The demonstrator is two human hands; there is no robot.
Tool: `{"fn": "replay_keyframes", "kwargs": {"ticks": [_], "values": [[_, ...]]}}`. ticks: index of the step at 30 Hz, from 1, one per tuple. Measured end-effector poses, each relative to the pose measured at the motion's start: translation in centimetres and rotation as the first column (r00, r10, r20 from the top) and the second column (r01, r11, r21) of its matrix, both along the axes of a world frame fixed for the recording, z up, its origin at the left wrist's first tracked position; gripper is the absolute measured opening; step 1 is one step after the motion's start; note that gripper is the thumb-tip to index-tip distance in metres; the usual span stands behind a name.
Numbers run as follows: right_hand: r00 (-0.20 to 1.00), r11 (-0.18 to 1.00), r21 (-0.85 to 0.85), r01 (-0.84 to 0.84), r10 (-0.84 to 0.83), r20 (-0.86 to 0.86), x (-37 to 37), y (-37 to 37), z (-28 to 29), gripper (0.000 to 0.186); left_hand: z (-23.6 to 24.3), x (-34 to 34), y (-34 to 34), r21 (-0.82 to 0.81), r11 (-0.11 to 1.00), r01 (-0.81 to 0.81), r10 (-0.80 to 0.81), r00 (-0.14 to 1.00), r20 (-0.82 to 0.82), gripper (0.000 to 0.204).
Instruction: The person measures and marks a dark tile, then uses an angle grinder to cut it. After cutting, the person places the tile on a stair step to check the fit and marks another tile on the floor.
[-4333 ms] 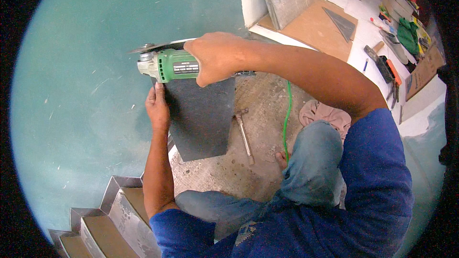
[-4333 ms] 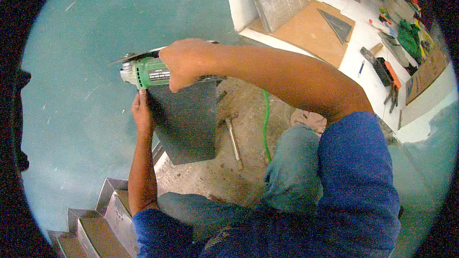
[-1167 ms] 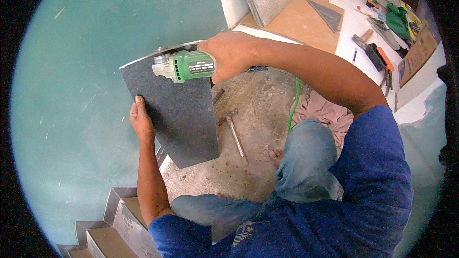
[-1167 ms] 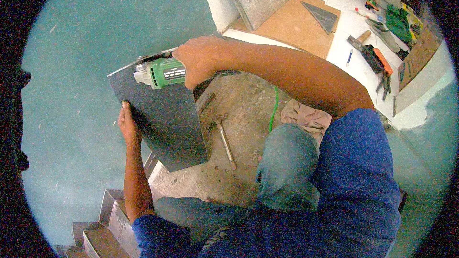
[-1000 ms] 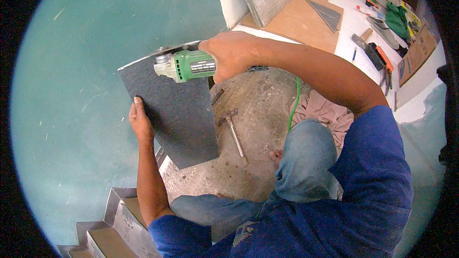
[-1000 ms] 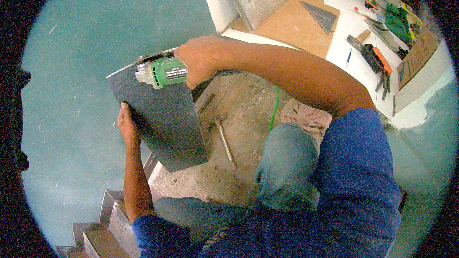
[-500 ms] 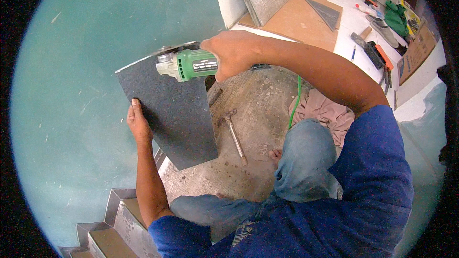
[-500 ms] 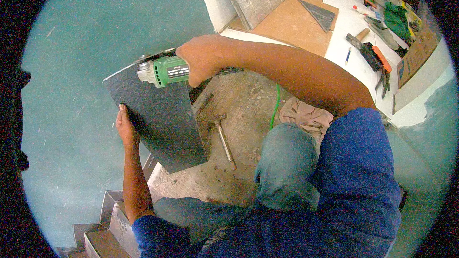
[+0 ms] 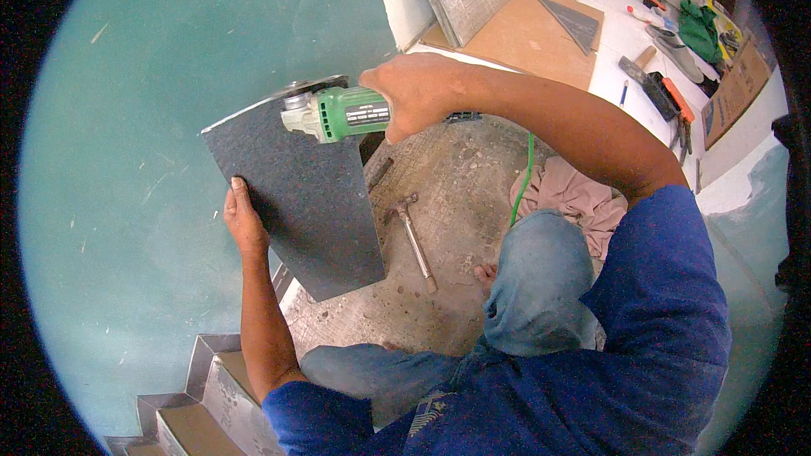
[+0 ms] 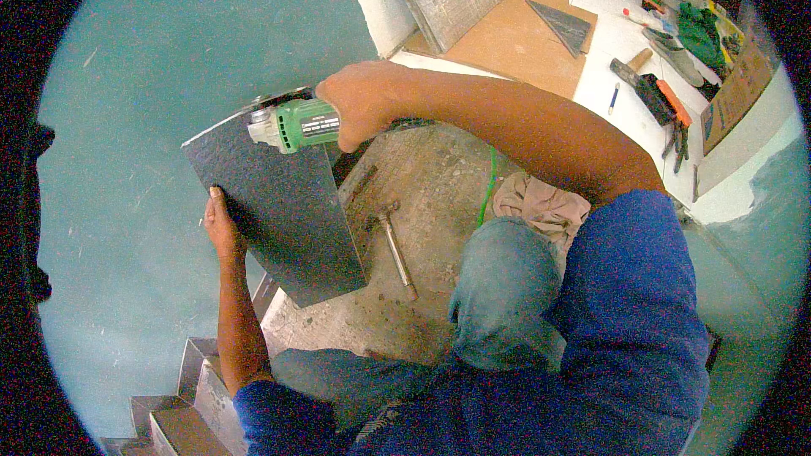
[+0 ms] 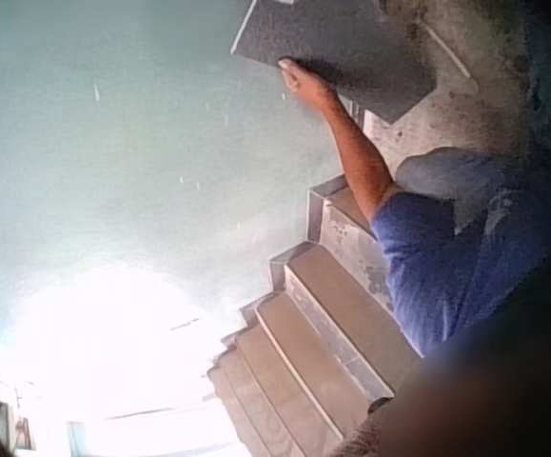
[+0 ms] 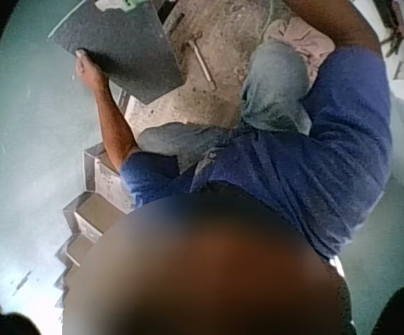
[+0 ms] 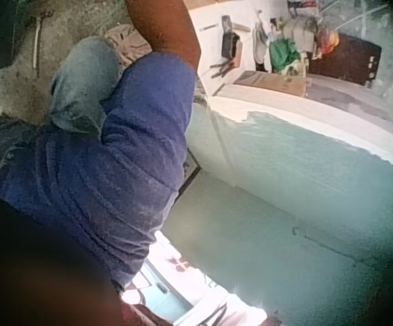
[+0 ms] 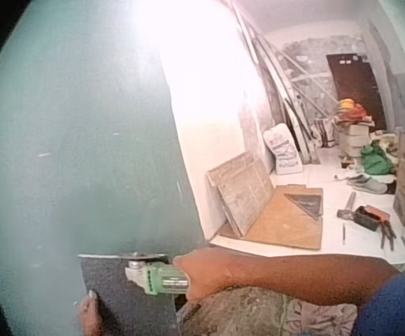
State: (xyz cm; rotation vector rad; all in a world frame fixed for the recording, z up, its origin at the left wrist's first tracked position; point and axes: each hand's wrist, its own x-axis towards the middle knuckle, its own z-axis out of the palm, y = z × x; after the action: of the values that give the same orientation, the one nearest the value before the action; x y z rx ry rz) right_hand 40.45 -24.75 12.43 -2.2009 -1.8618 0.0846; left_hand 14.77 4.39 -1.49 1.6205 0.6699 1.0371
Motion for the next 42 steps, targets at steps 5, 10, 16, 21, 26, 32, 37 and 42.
{"fn": "replay_keyframes", "kwargs": {"ticks": [5, 10, 16, 21, 26, 32, 37, 42], "values": [[1.0, 1.0, 0.003, 0.009, -0.009, -0.003, 0.3, -0.3, -0.2, 0.054, -0.2, 0.1, 0.1, -0.005, 1.0, 0.006, -0.006, 0.999, 0.045, 0.04], [1.0, 0.999, 0.038, 0.029, -0.029, -0.003, 0.6, -0.3, -0.6, 0.049, -0.5, 0.2, 0.7, -0.031, 0.999, 0.037, -0.035, 0.997, 0.075, 0.04], [0.999, 0.999, 0.011, 0.039, -0.039, -0.02, 0.8, -0.5, -0.7, 0.05, -0.3, -0.2, 0.4, -0.011, 1.0, -0.017, 0.017, 1.0, 0.006, 0.04], [0.999, 0.999, 0.029, 0.042, -0.042, -0.012, 0.7, -0.8, -0.6, 0.052, 0.0, -0.4, 0.2, 0.035, 0.999, -0.038, 0.038, 0.999, -0.002, 0.041], [0.998, 0.999, -0.004, 0.041, -0.041, -0.044, 1.4, -1.0, -1.3, 0.055, 0.1, -0.4, -0.2, 0.054, 0.996, -0.072, 0.074, 0.997, -0.024, 0.042], [0.969, 0.969, 0.225, 0.1, -0.043, -0.242, 2.1, -2.5, -5.2, 0.06, -0.1, -1.2, 0.4, -0.04, 0.996, -0.085, 0.084, 0.996, -0.034, 0.048], [0.785, 0.907, 0.262, 0.329, -0.109, -0.61, 0.3, -3.9, -9.3, 0.061, -1.4, -2.2, 2.1, 0.034, 0.981, -0.193, 0.195, 0.977, -0.081, 0.054], [0.633, 0.852, 0.323, 0.413, -0.013, -0.774, -1.7, -1.5, -12.0, 0.062, -1.4, -2.8, 2.6, 0.02, 0.979, -0.204, 0.205, 0.973, -0.102, 0.052]]}}
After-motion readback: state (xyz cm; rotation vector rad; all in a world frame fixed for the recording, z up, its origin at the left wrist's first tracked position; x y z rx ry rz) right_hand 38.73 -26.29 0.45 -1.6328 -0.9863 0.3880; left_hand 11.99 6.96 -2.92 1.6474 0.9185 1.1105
